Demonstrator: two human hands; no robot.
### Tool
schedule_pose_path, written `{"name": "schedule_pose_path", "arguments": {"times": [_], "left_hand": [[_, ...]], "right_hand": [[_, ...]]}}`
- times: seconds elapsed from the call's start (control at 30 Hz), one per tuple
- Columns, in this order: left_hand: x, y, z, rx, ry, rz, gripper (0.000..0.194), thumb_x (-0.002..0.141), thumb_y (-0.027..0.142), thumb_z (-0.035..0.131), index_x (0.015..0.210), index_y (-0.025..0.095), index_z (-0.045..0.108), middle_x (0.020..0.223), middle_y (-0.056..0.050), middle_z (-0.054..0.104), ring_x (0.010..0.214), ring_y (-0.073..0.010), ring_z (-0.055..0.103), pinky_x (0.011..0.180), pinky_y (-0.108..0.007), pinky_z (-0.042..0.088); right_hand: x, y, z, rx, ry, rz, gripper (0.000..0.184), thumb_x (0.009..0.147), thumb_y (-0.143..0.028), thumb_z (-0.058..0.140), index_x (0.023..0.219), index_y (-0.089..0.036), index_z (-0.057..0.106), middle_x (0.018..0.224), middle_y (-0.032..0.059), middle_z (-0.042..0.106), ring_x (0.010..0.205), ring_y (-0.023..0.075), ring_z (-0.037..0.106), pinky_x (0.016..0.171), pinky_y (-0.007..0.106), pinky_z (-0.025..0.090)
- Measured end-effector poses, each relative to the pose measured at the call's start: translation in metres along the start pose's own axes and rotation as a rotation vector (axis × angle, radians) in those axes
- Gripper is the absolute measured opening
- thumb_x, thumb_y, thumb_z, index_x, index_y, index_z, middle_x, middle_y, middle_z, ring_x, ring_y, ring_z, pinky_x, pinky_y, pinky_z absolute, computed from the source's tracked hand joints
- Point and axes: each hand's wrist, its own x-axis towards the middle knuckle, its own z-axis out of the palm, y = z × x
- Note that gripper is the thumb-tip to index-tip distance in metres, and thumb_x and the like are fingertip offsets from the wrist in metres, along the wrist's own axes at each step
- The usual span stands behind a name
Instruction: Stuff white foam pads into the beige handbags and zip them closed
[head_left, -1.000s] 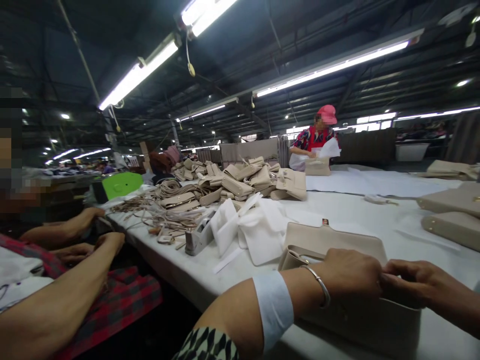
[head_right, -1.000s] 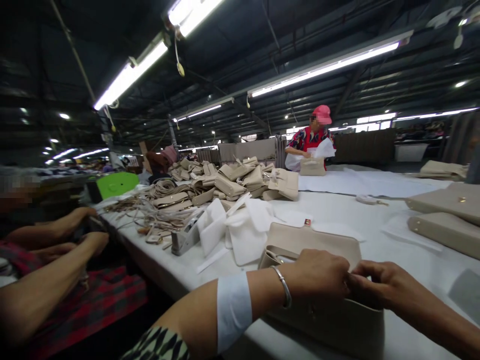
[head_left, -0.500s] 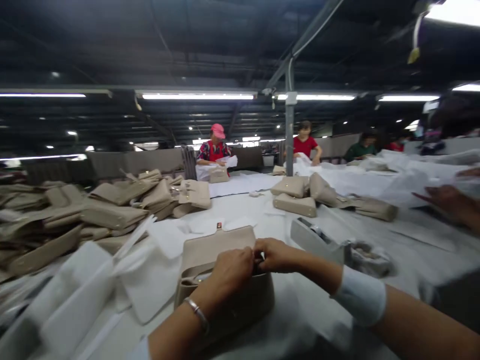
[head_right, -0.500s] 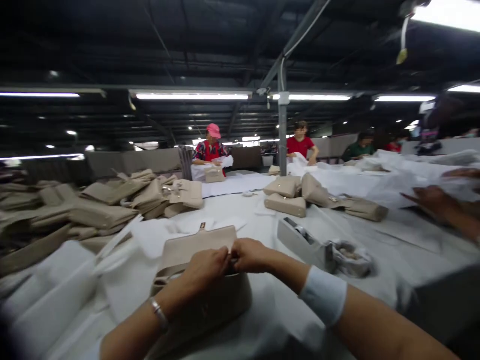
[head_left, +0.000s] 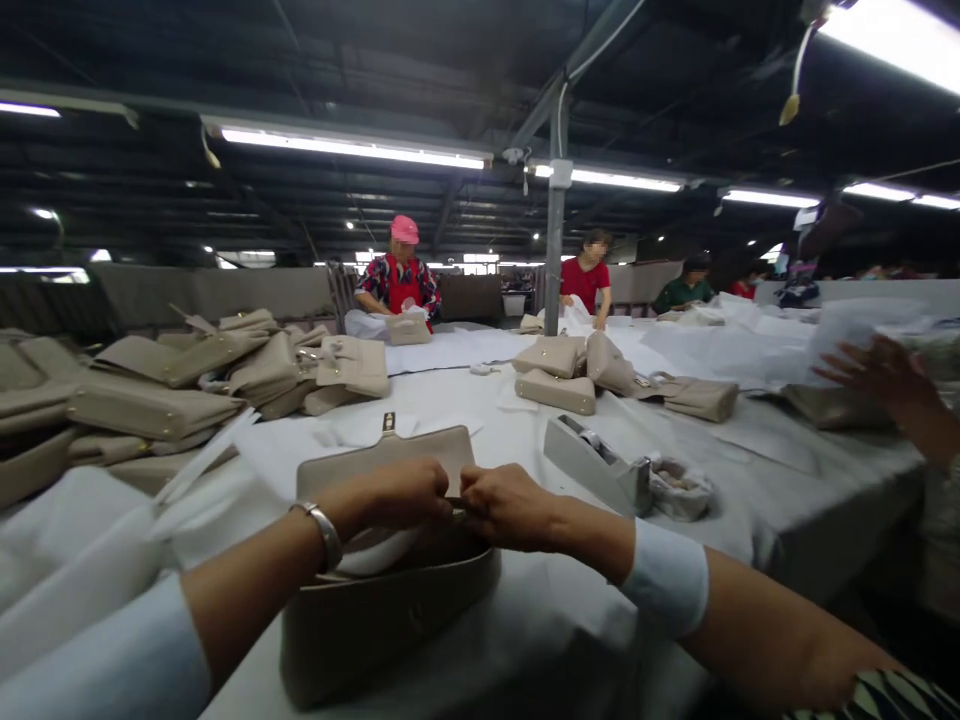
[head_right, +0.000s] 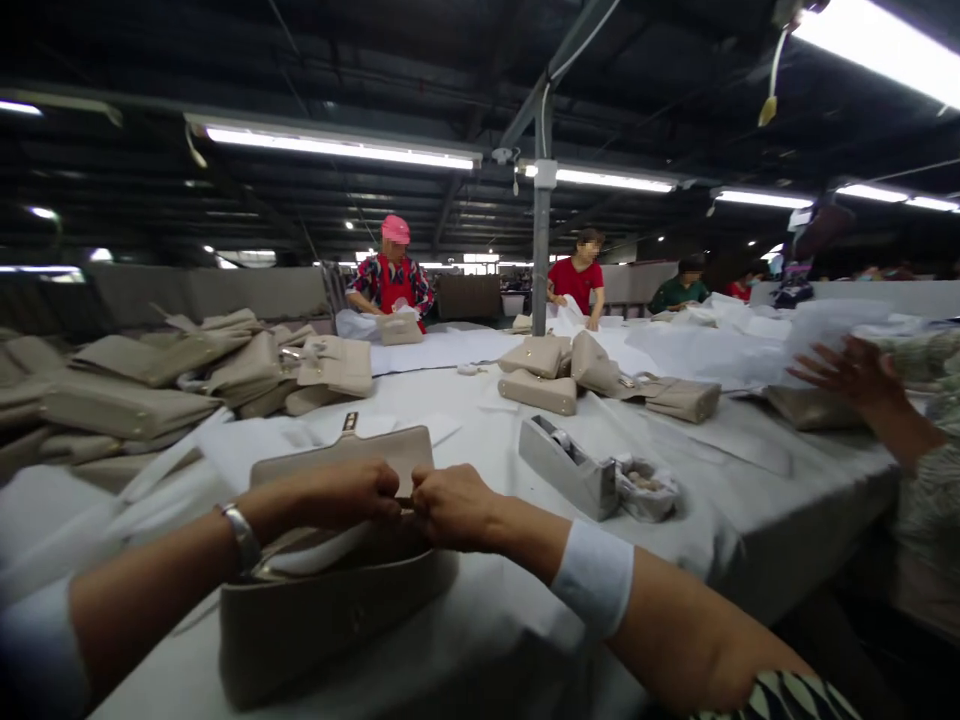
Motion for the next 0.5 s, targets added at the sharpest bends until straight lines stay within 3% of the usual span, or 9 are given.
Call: {"name": "schedule_pose_path", "arguments": {"times": [0.17,0.3,0.5], "left_hand": [[-0.02,-0.017,0.002,-0.068,-0.051,-0.02,0.019,0.07,0.035,0.054,0.064,0.017,0.056,0.057,0.003,0.05,0.056,-0.0124,0.043,0.053,-0.025,0.031],[-0.053,-0.037,0.002,-0.132,-0.053,-0.097,0.023,0.072,0.036,0.054,0.06,0.017,0.051,0.054,0.004,0.046,0.053,-0.0113,0.04,0.05,-0.024,0.03],[-0.094,-0.059,-0.001,-0.065,0.02,-0.108,0.026,0.076,0.038,0.057,0.062,0.017,0.052,0.062,0.003,0.05,0.06,-0.0119,0.046,0.056,-0.023,0.034]], "right_hand": [[-0.01,-0.01,-0.007,0.024,-0.019,0.017,0.014,0.079,-0.026,0.055,0.071,-0.016,0.061,0.095,-0.0009,0.058,0.063,0.0085,0.05,0.057,0.025,0.03],[-0.013,-0.012,-0.015,0.196,-0.073,0.074,0.016,0.076,-0.023,0.059,0.063,-0.016,0.055,0.086,-0.0022,0.056,0.064,0.0077,0.049,0.059,0.022,0.033],[-0.014,-0.029,-0.015,0.271,-0.106,0.087,0.024,0.075,-0.026,0.058,0.057,-0.015,0.047,0.078,-0.0027,0.053,0.063,0.0081,0.047,0.06,0.022,0.033]]}}
